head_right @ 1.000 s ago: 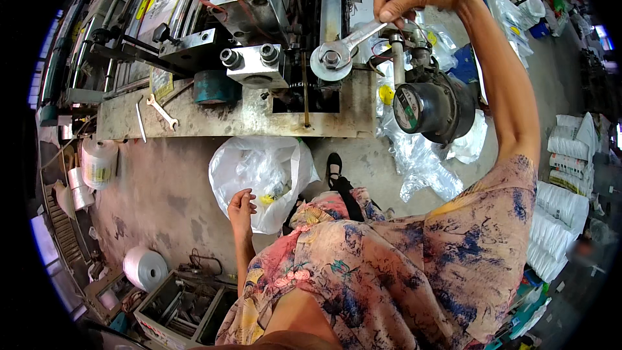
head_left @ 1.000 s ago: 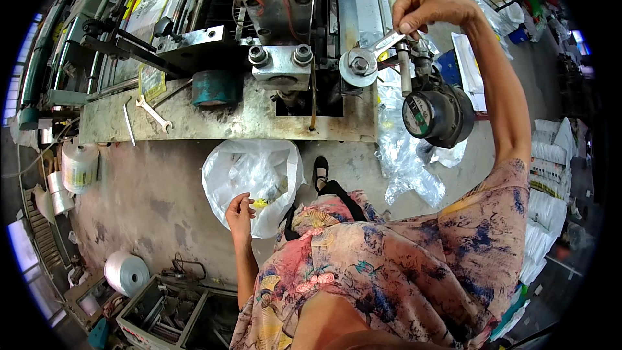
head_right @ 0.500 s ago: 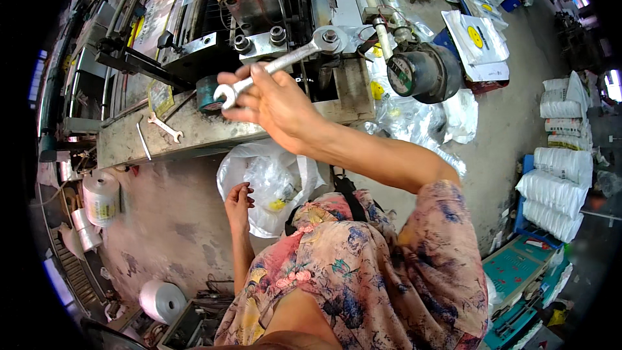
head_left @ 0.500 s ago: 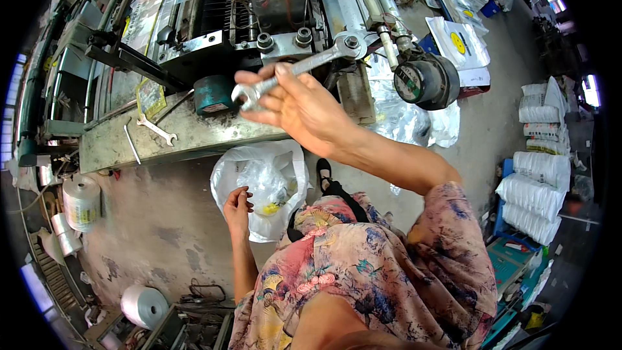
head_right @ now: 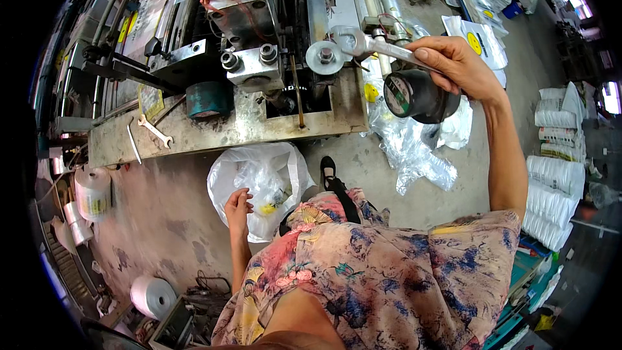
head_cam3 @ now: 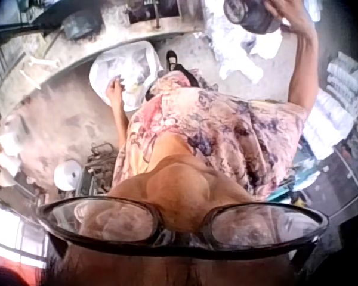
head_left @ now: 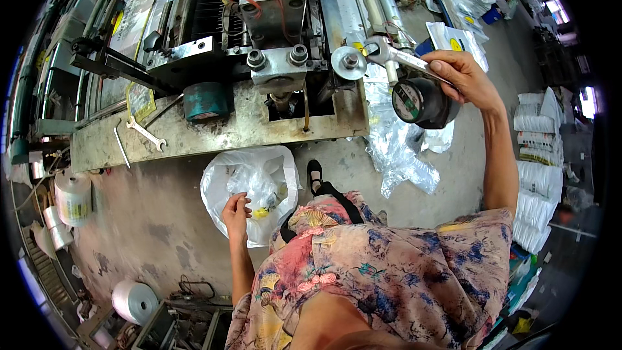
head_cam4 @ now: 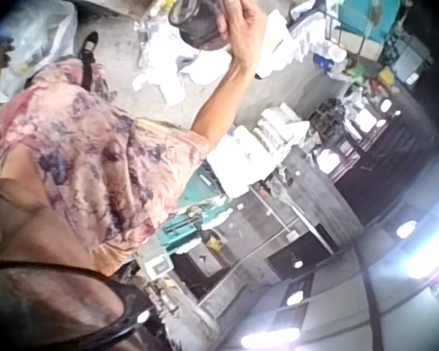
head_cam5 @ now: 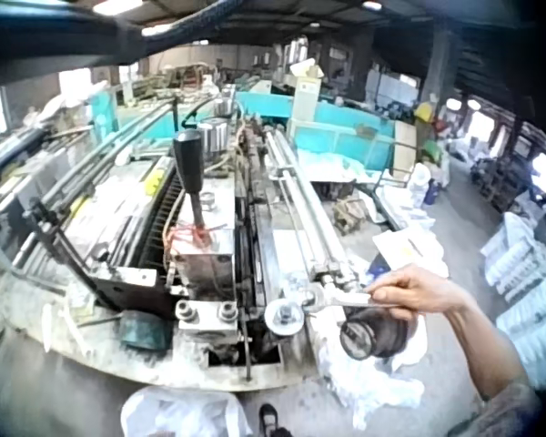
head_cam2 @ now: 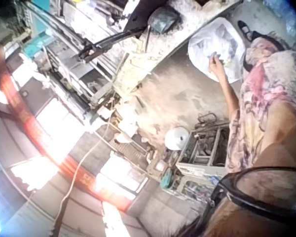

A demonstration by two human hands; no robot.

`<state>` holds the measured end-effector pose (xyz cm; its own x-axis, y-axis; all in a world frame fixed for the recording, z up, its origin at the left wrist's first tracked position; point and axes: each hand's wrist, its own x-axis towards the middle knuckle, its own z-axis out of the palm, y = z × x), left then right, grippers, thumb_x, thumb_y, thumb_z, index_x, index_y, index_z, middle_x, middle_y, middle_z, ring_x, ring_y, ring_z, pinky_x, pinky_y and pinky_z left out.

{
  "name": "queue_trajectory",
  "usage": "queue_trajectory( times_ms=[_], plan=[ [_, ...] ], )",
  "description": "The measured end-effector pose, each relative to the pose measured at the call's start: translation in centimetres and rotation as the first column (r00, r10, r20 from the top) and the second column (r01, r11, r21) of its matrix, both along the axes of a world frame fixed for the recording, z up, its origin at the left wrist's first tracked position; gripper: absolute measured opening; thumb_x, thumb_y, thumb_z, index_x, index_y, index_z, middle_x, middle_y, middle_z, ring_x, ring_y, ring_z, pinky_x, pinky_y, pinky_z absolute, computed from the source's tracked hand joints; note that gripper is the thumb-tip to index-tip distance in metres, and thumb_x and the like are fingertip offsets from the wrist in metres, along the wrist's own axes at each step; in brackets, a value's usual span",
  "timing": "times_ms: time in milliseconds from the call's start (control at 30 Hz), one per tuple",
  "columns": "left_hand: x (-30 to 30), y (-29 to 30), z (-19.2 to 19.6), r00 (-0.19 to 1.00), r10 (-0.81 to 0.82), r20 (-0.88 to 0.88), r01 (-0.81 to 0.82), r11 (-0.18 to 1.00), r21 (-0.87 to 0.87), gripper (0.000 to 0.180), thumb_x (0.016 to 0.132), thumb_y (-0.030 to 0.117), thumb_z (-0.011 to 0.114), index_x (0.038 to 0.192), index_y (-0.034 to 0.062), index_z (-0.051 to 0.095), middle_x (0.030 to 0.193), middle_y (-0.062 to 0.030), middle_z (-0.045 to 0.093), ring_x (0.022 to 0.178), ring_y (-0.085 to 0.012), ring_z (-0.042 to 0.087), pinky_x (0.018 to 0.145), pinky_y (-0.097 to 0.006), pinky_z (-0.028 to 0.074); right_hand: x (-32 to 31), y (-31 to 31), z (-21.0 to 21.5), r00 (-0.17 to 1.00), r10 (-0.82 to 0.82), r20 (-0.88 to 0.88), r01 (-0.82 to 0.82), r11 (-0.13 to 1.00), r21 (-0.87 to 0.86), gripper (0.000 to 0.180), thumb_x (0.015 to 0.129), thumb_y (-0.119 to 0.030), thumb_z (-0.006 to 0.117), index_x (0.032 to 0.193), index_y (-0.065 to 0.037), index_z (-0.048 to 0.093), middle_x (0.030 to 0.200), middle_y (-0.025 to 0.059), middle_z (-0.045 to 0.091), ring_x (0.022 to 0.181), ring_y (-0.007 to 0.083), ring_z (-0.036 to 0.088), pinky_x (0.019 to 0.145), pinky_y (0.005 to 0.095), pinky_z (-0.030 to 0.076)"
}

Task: The person performs maintenance on a packaging machine in a factory setting. They use a screwdriver to adjust components on the machine's control panel and then use a wrench to tighten bolts on the machine's mechanical assembly. The person also handles a roll of white tape, placing it onto a spindle on the machine.

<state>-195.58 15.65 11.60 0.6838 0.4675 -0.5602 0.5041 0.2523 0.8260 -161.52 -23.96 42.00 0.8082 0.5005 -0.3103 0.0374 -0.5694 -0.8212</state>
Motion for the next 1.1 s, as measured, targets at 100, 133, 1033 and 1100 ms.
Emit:
queue_trajectory(
  times_ms=[100, 133, 1033, 1100],
  plan=[
    [0.8, -1.6, 0.5, 0.999, 0.032, -0.001, -0.032, 0.999, -0.018, 0.02, 0.095, 0.015, 0.057, 0.107, 0.0029, 0.066, 0.086, -0.0051, 0.067, 0.063, -0.0065, 0.055, 0.056, -0.021, 0.045, 3.3, 0.8, -0.3, 0.985, 0.156, -0.077, -0.156, 0.988, 0.012, 0.029, 0.097, -0.025, 0.058, 0.112, -0.003, 0.067, 0.058, -0.0027, 0.054, 0.041, 0.0014, 0.044, 0.035, 0.018, 0.029],
    [0.5, -2.0, 0.6, 0.999, 0.047, -0.015, -0.047, 0.999, -0.017, 0.02, 0.095, 0.016, 0.057, 0.108, 0.0027, 0.066, 0.087, -0.005, 0.067, 0.063, -0.0068, 0.054, 0.056, -0.021, 0.045, 4.5, 1.1, -0.5, 0.974, 0.209, -0.087, -0.209, 0.978, 0.011, 0.028, 0.097, -0.025, 0.059, 0.112, -0.003, 0.068, 0.059, -0.0026, 0.055, 0.042, 0.0016, 0.045, 0.035, 0.0182, 0.03],
    [0.8, 4.3, 2.7, 0.992, -0.001, 0.123, -0.05, 0.913, 0.404, 0.017, 0.091, 0.012, 0.061, 0.103, 0.0013, 0.066, 0.085, -0.0066, 0.068, 0.064, -0.01, 0.058, 0.058, -0.025, 0.048, -1.4, 1.7, -2.4, 0.978, -0.028, 0.208, 0.094, 0.945, -0.313, 0.046, 0.102, -0.036, 0.044, 0.065, -0.01, 0.048, 0.051, -0.0057, 0.038, 0.042, 0.0033, 0.033, 0.041, 0.0226, 0.022],
    [2.5, 7.9, 4.4, 0.972, 0.009, 0.234, -0.16, 0.757, 0.634, 0.019, 0.09, 0.009, 0.061, 0.107, 0.0011, 0.064, 0.093, -0.0131, 0.067, 0.071, -0.0143, 0.06, 0.064, -0.027, 0.048, -2.2, 1.7, -3.2, 0.971, -0.079, 0.226, 0.135, 0.96, -0.247, 0.048, 0.103, -0.037, 0.044, 0.064, -0.009, 0.047, 0.051, -0.0059, 0.036, 0.042, 0.0022, 0.032, 0.041, 0.0223, 0.021]
  ],
)
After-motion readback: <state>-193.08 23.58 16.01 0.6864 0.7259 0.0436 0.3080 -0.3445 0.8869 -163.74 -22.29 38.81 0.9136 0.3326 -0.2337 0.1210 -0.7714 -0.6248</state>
